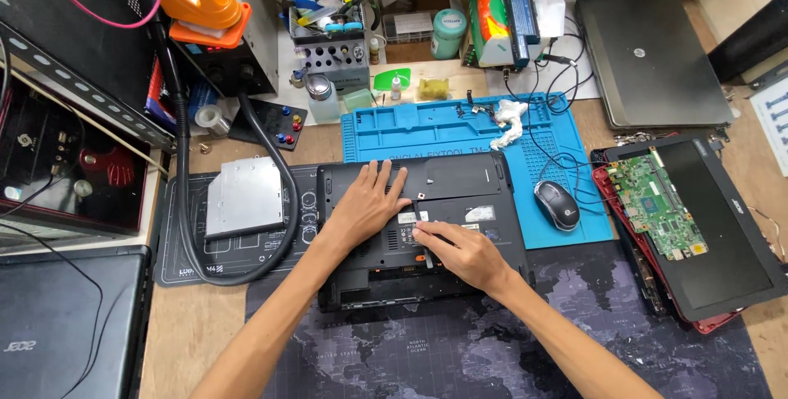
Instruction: Disassembling a laptop by removing the battery and unscrewing the bottom casing to access internal components
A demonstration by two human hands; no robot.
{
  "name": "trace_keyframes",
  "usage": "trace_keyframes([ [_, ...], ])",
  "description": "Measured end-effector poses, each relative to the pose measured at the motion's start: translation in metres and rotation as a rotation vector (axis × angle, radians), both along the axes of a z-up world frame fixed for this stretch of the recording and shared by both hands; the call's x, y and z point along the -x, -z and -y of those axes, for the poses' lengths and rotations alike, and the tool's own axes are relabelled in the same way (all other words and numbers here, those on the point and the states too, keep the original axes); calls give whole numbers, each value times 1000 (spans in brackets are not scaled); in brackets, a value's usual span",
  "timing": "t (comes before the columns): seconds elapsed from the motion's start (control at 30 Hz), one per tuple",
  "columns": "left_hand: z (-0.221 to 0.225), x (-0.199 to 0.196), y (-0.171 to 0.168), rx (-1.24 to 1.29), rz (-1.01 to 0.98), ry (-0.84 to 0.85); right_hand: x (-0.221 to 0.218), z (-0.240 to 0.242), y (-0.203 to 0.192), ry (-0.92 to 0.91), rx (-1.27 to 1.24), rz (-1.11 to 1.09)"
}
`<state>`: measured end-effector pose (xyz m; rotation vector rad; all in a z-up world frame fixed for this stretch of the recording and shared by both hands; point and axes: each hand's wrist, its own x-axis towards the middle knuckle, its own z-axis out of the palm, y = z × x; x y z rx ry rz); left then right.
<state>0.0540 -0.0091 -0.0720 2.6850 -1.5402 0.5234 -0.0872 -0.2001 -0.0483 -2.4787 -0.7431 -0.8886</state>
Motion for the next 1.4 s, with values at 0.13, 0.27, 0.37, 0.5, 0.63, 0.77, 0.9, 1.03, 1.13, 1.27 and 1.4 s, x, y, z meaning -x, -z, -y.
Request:
trace_keyframes([
  [0.13,1,0,-2,6,64,22,-1,-3,-13,24,-9,12],
  [0.27,6,-7,12,54,170,33,0,-3,-12,53,-17,29],
  [0.37,10,-18,22,116,242,33,-2,-1,-6,82,-43,52],
  [0.5,9,-21,27,205,219,33,-4,-3,-7,135,-135,76],
  [0.63,9,-19,26,237,188,4,-6,-4,-15,159,-167,73],
  [0.77,10,-16,25,263,149,-27,-8,-5,-14,206,-216,101],
  [0.9,10,-13,19,282,127,-30,-9,-7,-18,174,-272,98],
  [1.03,11,-13,21,287,133,-43,-11,-6,-13,166,-306,97],
  [1.13,11,-12,24,287,131,-46,-9,-6,-9,184,-299,92],
  [1.27,11,-11,18,298,140,-53,-10,-2,-5,172,-296,85],
  [1.4,11,-8,12,315,164,-54,-10,-1,-13,114,-366,71],
])
